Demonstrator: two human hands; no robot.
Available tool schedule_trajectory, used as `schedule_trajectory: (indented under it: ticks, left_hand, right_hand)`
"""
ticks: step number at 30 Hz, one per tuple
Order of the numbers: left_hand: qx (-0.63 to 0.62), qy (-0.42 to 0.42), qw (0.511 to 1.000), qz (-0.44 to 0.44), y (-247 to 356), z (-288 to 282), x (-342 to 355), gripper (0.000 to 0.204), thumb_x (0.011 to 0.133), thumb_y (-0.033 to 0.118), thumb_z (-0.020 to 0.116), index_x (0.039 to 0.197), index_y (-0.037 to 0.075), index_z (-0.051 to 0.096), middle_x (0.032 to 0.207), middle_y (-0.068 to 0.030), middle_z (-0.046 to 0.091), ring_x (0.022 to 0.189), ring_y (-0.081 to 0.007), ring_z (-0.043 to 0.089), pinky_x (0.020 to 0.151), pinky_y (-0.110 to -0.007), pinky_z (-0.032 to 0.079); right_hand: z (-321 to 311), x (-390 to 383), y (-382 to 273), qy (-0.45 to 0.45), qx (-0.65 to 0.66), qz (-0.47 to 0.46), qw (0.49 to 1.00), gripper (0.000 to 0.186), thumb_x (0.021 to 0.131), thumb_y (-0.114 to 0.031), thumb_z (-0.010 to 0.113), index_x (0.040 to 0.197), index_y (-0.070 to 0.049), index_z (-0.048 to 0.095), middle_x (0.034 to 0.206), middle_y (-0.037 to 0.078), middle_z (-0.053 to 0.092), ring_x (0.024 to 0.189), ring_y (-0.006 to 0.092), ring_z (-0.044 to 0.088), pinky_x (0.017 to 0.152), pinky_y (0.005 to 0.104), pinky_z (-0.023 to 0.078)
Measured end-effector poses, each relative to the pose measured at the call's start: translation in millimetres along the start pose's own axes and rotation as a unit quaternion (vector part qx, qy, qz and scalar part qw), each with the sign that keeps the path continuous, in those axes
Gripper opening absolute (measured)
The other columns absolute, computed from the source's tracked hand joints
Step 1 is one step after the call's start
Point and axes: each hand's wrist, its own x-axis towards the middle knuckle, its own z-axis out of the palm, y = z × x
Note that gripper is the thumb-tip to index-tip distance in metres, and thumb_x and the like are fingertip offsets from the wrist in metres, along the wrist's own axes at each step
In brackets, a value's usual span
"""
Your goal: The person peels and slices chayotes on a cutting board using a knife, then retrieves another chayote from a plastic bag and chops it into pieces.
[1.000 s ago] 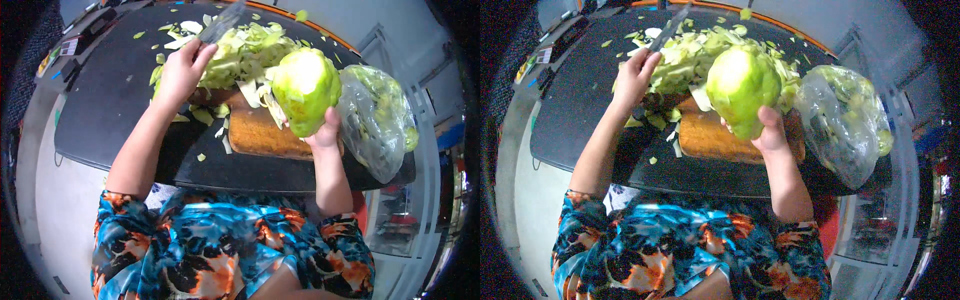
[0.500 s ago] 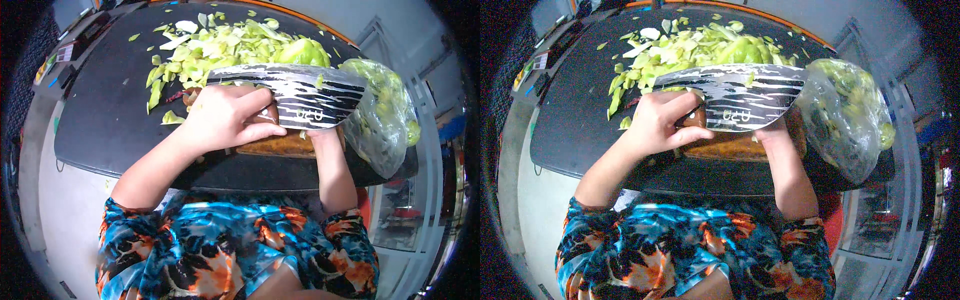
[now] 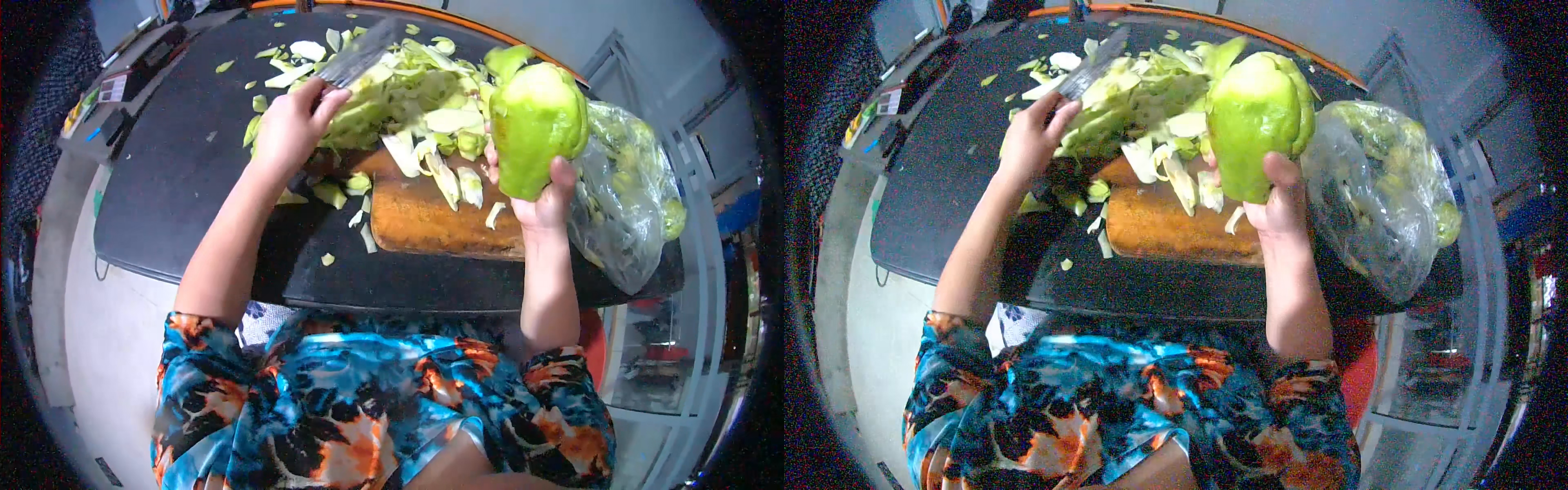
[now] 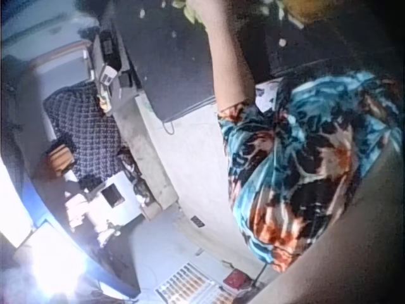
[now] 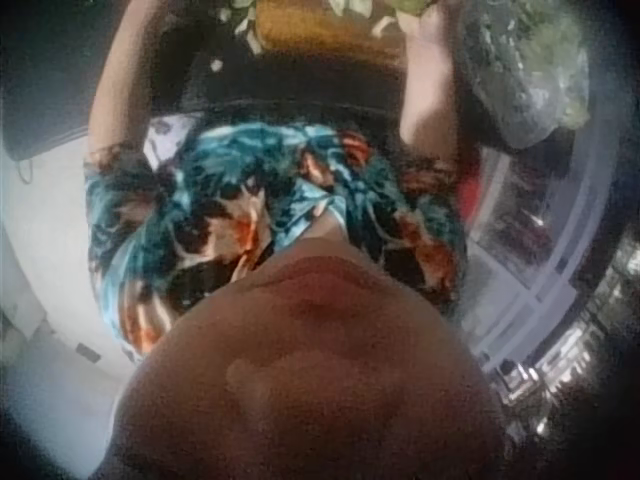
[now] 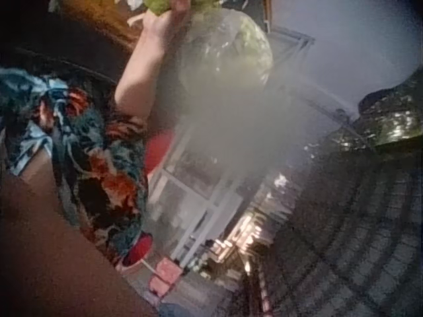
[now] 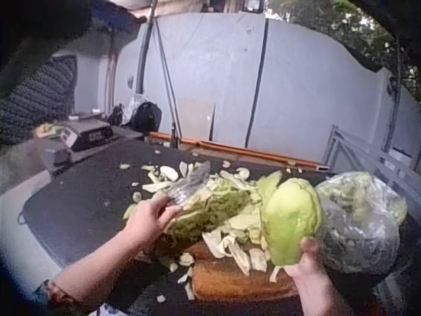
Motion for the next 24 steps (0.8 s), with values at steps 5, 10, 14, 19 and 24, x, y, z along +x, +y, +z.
schedule_trajectory:
  ticks: [5, 10, 14, 19, 24]
  left_hand:
    - [-0.156, -0.010, 0.985, 0.072, 44, -3, -22, 0.033, 0.080, 0.035, 0.068, 0.080, 0.003, 0.058, 0.062, -0.0122, 0.056, 0.054, -0.0264, 0.054, 0.053, -0.032, 0.044]
    - [-0.122, -0.074, 0.939, 0.314, 85, -2, -42, 0.039, 0.071, 0.039, 0.074, 0.073, 0.007, 0.053, 0.062, -0.0070, 0.054, 0.057, -0.0259, 0.057, 0.052, -0.033, 0.044]
    - [-0.115, -0.087, 0.934, 0.326, 87, 1, -46, 0.043, 0.068, 0.039, 0.076, 0.076, 0.006, 0.051, 0.064, -0.0089, 0.053, 0.057, -0.0283, 0.056, 0.052, -0.035, 0.044]
    - [-0.096, -0.100, 0.938, 0.319, 81, -1, -44, 0.040, 0.070, 0.038, 0.076, 0.074, 0.006, 0.051, 0.064, -0.0102, 0.054, 0.058, -0.0279, 0.057, 0.053, -0.035, 0.044]
    - [-0.003, -0.025, 0.999, 0.022, 21, 0, -7, 0.037, 0.086, 0.041, 0.059, 0.087, 0.005, 0.061, 0.069, -0.0162, 0.062, 0.066, -0.0345, 0.062, 0.059, -0.041, 0.048]
  right_hand:
    - [-5, 2, 2, 0.104, -0.105, 0.022, 0.989, 0.064, 0.074, -0.036, 0.068, 0.122, 0.000, 0.046, 0.107, 0.018, 0.058, 0.086, 0.0234, 0.060, 0.063, 0.0329, 0.053]
    - [-2, 14, 21, 0.116, -0.057, -0.083, 0.988, 0.050, 0.085, -0.021, 0.060, 0.127, -0.003, 0.041, 0.119, 0.009, 0.053, 0.106, 0.0197, 0.053, 0.092, 0.0348, 0.045]
    - [12, 16, 23, 0.110, -0.148, -0.118, 0.976, 0.058, 0.082, -0.021, 0.063, 0.130, -0.001, 0.037, 0.122, 0.011, 0.049, 0.111, 0.0194, 0.050, 0.097, 0.0350, 0.042]
    - [13, 13, 22, 0.136, -0.202, -0.136, 0.960, 0.069, 0.074, -0.022, 0.071, 0.130, -0.001, 0.037, 0.122, 0.010, 0.049, 0.112, 0.0190, 0.049, 0.098, 0.0344, 0.040]
    - [16, -5, -1, 0.158, -0.236, -0.137, 0.949, 0.091, 0.055, -0.019, 0.079, 0.132, -0.006, 0.033, 0.123, 0.009, 0.047, 0.114, 0.0216, 0.050, 0.097, 0.0368, 0.041]
